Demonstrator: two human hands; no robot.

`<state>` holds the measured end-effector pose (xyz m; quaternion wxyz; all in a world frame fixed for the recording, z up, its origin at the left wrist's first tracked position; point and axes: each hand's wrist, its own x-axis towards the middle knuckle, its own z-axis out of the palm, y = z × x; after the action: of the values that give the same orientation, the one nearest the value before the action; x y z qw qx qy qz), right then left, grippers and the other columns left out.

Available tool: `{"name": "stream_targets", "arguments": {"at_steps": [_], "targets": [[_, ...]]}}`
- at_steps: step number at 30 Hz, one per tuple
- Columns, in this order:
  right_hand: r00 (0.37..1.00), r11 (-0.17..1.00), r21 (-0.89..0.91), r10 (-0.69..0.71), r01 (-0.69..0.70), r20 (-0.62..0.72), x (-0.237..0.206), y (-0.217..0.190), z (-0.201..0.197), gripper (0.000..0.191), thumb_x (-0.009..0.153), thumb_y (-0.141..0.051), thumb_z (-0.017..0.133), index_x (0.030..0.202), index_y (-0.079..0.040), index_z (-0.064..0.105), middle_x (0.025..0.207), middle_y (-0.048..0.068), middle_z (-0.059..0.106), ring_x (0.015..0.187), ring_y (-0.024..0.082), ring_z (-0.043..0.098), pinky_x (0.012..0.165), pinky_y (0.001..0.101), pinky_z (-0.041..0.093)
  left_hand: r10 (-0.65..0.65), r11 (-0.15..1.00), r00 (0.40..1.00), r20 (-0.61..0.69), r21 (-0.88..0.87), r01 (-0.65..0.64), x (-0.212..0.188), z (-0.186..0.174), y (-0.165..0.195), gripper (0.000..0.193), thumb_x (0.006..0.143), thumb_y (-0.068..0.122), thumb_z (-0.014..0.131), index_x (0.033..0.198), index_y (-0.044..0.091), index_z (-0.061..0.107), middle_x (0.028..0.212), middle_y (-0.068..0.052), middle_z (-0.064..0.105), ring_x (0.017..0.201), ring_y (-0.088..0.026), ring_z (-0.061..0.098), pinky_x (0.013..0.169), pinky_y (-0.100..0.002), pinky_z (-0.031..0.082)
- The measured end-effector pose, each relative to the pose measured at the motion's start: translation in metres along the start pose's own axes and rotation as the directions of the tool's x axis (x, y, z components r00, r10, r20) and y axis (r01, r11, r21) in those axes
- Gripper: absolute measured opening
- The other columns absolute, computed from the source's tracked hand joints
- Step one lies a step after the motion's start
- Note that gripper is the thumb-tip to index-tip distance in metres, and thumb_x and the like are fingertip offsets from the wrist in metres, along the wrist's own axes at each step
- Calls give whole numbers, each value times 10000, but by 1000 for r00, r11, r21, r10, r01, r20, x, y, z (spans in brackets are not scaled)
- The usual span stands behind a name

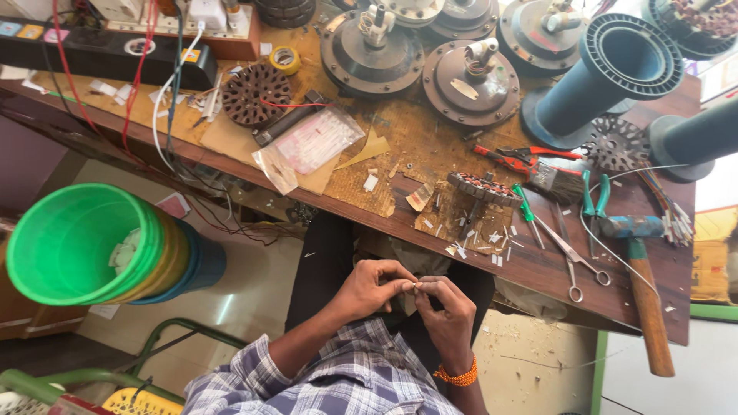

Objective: The person cuts small white rectangular pieces with scissors and inserts them into slots on a circular motor stator. They use a green-handled screwdriver to adjust the stator and continue inserting the pieces into the slots.

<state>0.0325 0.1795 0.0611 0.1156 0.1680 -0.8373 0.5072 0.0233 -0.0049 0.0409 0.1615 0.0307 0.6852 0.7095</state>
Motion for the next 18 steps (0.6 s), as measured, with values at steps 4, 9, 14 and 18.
{"name": "stream_targets", "arguments": {"at_steps": [4,9,14,18], "targets": [[999,1000,-8,20,-20,-46,-4,-2,8,119,802,29,775,883,-13,699,899,82,764,770,149,745,683,258,587,-15,995,1000,7,-94,16,-2,-3,-8,205,927,162,729,1046,-3,762,845,-34,747,648,-50,650,495,-213,536],[998,999,-30,31,-32,-51,-6,1,9,100,822,9,775,886,-19,704,914,79,774,786,144,761,674,255,599,14,991,1000,4,-130,-13,1,4,-15,183,954,158,699,1037,-4,720,884,-27,728,749,-42,681,523,-212,566],[997,998,-35,43,-46,-70,-8,5,9,114,811,15,771,901,-12,707,933,89,772,809,155,764,690,266,604,18,999,999,-46,49,-16,0,7,-6,173,944,131,706,1038,-7,754,810,-64,733,637,-78,667,477,-230,539],[996,997,-62,47,-52,-75,-9,6,11,109,812,26,761,898,-13,706,926,83,775,793,157,763,684,265,602,104,971,993,-58,224,-88,-6,8,3,152,945,95,683,1037,-12,738,782,-119,752,591,-142,707,495,-287,512]]}}
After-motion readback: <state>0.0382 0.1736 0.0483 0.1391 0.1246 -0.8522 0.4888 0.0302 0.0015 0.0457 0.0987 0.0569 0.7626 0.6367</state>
